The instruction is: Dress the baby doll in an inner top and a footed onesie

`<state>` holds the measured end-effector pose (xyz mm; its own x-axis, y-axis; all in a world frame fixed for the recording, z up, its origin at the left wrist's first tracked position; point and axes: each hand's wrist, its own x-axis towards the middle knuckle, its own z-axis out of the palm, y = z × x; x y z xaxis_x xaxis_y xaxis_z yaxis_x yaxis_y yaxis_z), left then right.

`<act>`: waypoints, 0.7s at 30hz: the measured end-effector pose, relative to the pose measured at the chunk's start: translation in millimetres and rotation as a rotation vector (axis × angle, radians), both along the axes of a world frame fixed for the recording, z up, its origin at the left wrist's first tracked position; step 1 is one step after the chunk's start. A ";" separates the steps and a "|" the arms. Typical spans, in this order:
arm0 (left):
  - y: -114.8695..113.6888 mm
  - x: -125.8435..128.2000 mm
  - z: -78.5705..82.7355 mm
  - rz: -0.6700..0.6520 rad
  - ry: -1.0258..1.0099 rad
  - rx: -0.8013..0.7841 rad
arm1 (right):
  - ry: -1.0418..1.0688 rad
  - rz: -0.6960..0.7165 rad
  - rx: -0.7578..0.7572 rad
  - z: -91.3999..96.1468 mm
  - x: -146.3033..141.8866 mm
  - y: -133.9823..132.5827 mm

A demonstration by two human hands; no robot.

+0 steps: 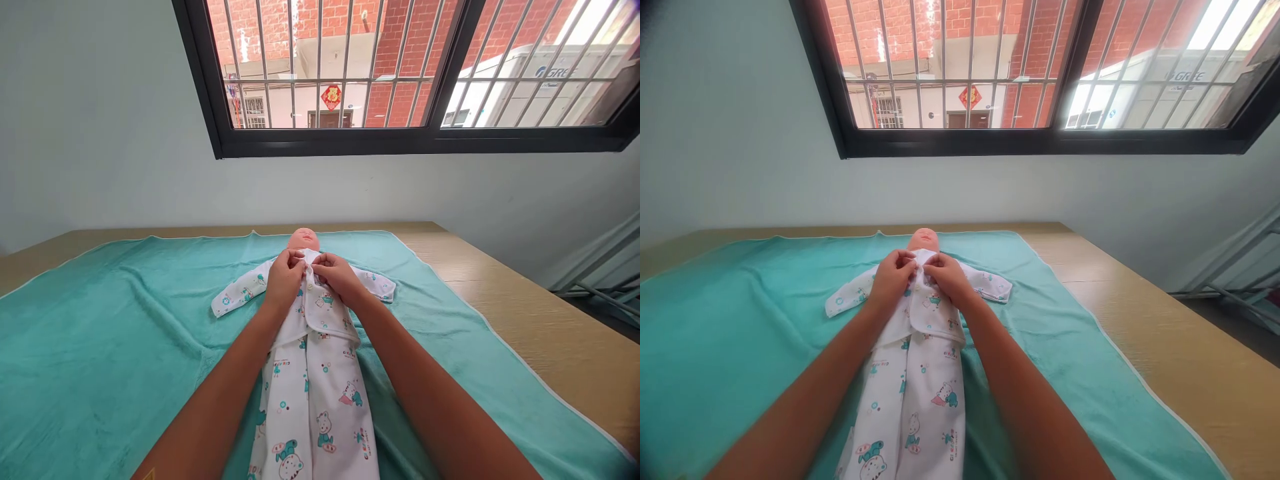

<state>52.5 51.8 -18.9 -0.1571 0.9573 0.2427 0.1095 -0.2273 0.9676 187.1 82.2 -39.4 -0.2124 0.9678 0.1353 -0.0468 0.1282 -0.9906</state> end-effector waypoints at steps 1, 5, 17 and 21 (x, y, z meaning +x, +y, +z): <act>0.6 -1.5 -0.1 0.029 0.073 0.002 | -0.003 -0.004 0.002 0.3 -0.1 -0.1; -0.7 -5.4 5.7 0.071 0.322 -0.020 | -0.024 0.009 0.029 0.2 -0.4 0.0; -1.0 -7.8 7.2 0.148 0.403 -0.047 | -0.247 0.034 0.135 9.0 4.6 -6.7; 1.4 -8.3 2.3 0.116 0.237 -0.057 | -0.245 0.035 0.129 10.0 4.6 -7.1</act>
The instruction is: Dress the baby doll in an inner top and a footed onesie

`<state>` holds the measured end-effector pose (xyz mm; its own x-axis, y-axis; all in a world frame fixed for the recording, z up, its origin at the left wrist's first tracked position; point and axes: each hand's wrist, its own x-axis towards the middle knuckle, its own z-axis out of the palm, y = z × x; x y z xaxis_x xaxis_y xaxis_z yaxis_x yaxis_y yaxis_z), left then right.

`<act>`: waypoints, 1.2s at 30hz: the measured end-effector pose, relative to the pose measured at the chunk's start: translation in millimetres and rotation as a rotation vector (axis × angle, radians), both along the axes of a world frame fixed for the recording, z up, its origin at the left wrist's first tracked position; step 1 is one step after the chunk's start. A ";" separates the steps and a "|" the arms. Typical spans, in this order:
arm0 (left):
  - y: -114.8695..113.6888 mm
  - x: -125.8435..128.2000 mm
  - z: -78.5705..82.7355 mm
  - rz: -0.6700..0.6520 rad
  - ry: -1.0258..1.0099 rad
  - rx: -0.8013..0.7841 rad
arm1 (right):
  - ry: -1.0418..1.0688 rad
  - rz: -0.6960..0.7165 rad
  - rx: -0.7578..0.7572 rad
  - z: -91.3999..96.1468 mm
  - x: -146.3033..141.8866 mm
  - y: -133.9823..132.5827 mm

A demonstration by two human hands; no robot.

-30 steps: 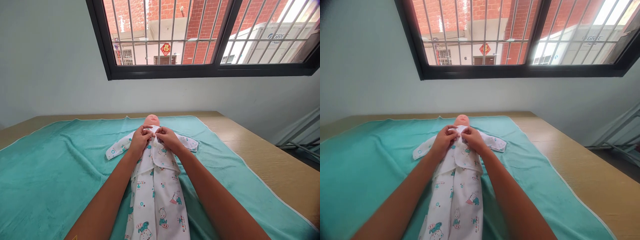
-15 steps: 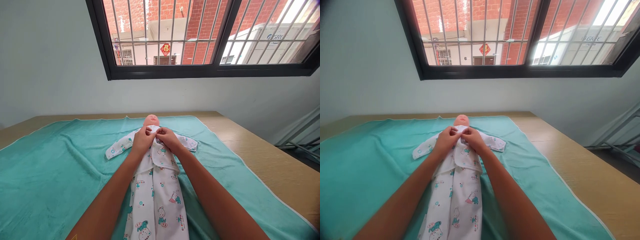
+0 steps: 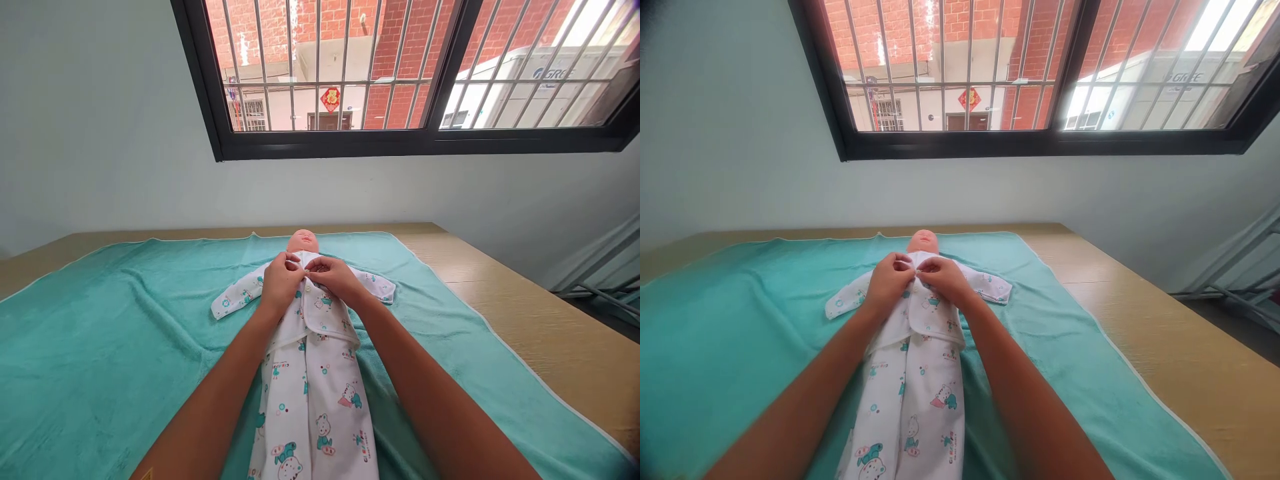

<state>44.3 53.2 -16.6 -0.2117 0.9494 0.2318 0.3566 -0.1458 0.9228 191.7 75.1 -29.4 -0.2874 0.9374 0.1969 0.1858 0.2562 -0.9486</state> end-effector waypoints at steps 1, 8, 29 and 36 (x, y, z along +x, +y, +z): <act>0.3 0.1 -0.7 -0.018 -0.084 -0.015 | 0.019 0.010 -0.012 -0.5 -0.2 0.6; 3.4 -1.6 -4.0 -0.102 -0.263 -0.035 | 0.151 0.007 -0.070 -6.5 -0.7 5.7; 70.4 -11.7 -7.8 -0.003 0.326 -0.059 | -0.430 -0.330 0.125 10.6 -28.1 56.6; 69.6 -9.5 -13.9 0.014 0.188 -0.013 | 0.152 -0.169 -0.152 -15.0 -10.2 61.8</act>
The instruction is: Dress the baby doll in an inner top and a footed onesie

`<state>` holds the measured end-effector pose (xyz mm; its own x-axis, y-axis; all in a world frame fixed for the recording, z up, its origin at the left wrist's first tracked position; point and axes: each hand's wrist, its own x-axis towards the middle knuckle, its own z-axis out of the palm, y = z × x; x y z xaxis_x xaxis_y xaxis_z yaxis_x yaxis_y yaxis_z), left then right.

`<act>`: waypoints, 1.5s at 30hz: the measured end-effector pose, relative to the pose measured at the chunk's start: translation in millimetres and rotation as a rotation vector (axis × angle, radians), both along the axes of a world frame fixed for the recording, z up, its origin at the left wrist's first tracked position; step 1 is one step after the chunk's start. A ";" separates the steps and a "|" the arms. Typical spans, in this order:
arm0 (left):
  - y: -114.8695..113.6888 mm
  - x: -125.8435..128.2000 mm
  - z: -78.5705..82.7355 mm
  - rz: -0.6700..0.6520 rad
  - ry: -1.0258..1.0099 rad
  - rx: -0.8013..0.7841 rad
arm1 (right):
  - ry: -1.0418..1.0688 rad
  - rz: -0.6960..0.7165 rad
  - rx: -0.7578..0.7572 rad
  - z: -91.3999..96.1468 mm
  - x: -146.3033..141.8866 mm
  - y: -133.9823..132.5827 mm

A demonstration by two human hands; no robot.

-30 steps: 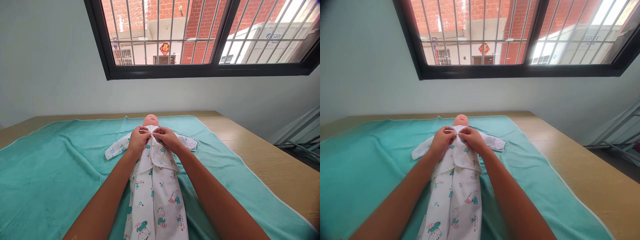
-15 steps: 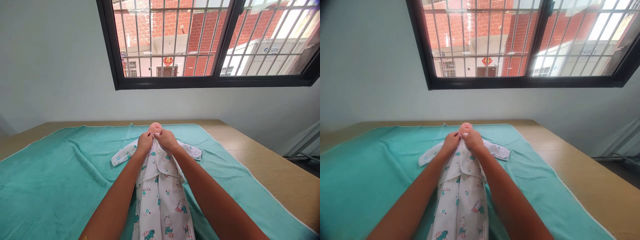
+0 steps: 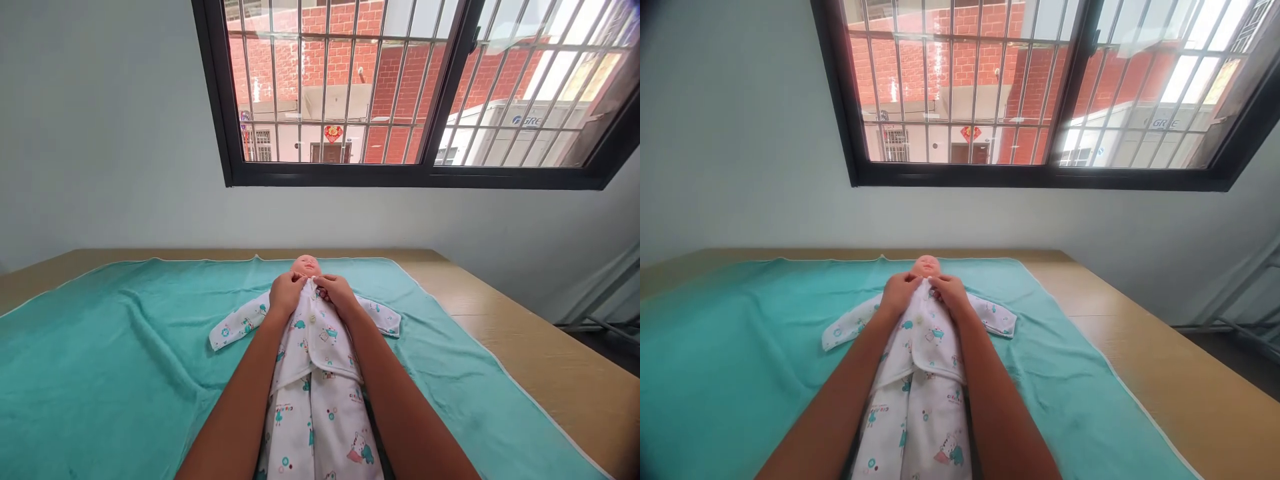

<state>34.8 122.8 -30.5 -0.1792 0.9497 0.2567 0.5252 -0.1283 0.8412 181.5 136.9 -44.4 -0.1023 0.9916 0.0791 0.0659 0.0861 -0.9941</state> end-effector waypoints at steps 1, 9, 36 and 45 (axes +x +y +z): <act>0.4 0.8 1.1 -0.007 -0.027 0.008 | 0.080 0.022 -0.014 -0.5 0.6 0.1; -2.4 6.6 3.5 -0.048 -0.263 0.022 | 0.238 0.061 -0.045 -1.5 -0.7 1.1; 3.2 5.2 3.4 -0.017 -0.216 0.011 | 0.140 0.009 -0.009 6.2 -4.9 -4.6; 3.1 7.0 4.0 -0.012 -0.282 -0.008 | 0.074 -0.013 0.001 9.0 -5.3 -8.3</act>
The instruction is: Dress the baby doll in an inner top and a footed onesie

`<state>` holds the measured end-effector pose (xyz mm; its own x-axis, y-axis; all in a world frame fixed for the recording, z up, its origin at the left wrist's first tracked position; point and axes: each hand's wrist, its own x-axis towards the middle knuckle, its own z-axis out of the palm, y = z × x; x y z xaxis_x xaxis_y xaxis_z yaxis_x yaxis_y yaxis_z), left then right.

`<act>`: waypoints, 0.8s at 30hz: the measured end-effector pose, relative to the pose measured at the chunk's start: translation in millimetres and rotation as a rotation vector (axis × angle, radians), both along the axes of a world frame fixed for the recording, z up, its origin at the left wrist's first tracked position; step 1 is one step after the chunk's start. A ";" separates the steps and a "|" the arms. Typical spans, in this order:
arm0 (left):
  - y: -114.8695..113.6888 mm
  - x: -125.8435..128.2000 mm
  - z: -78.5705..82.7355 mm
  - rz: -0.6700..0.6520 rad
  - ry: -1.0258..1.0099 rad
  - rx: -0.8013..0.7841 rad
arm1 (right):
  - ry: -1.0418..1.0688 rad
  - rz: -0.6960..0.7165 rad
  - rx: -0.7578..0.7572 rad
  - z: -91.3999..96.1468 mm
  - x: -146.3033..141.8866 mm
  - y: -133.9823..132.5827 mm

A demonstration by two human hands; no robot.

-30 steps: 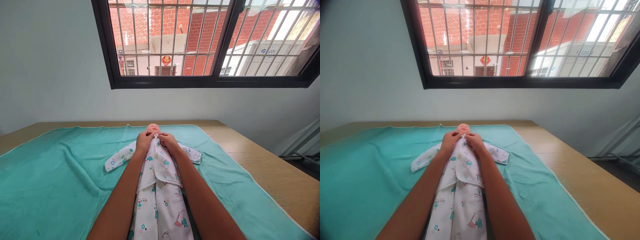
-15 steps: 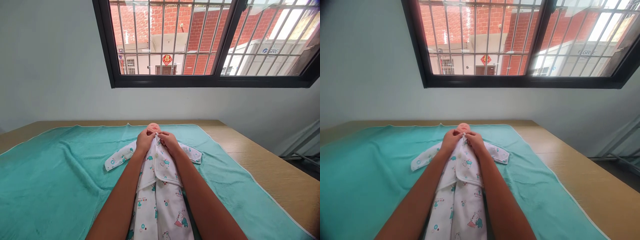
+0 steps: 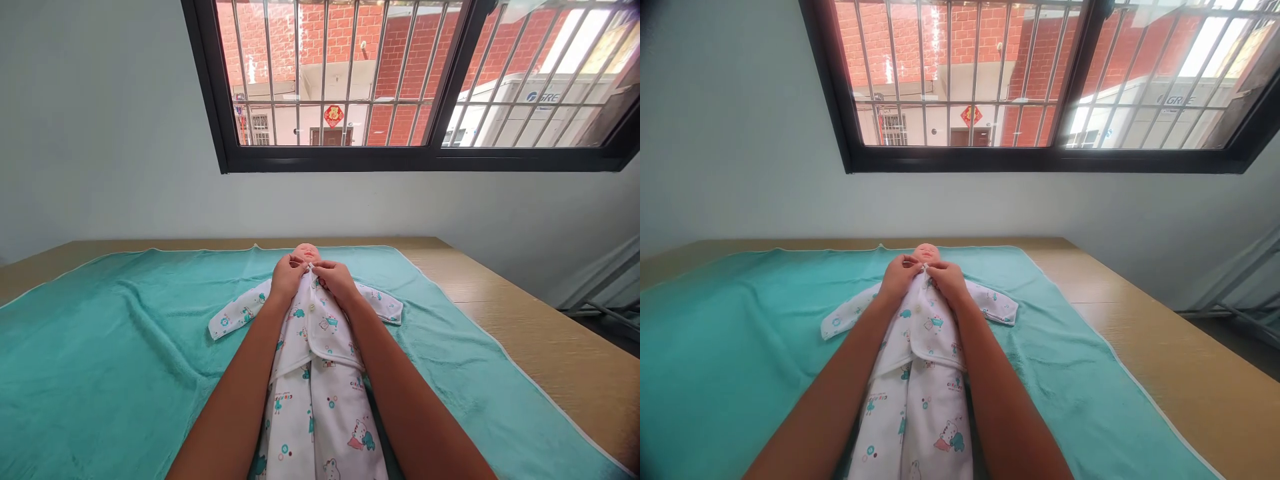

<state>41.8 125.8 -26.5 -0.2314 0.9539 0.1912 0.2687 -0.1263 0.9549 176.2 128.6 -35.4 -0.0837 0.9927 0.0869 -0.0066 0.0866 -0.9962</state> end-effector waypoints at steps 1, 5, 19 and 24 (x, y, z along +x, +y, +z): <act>1.2 -0.3 -1.2 -0.002 0.001 0.002 | -0.009 0.007 0.011 0.6 0.5 -1.1; 4.8 -1.8 -4.4 -0.004 0.004 0.017 | -0.079 0.043 0.059 3.2 2.0 -2.0; -0.3 -0.4 1.8 -0.086 0.048 0.081 | -0.088 -0.028 0.075 0.7 0.4 1.6; 2.5 -1.4 -0.2 -0.046 0.168 0.090 | -0.297 -0.076 0.244 6.0 -2.1 0.7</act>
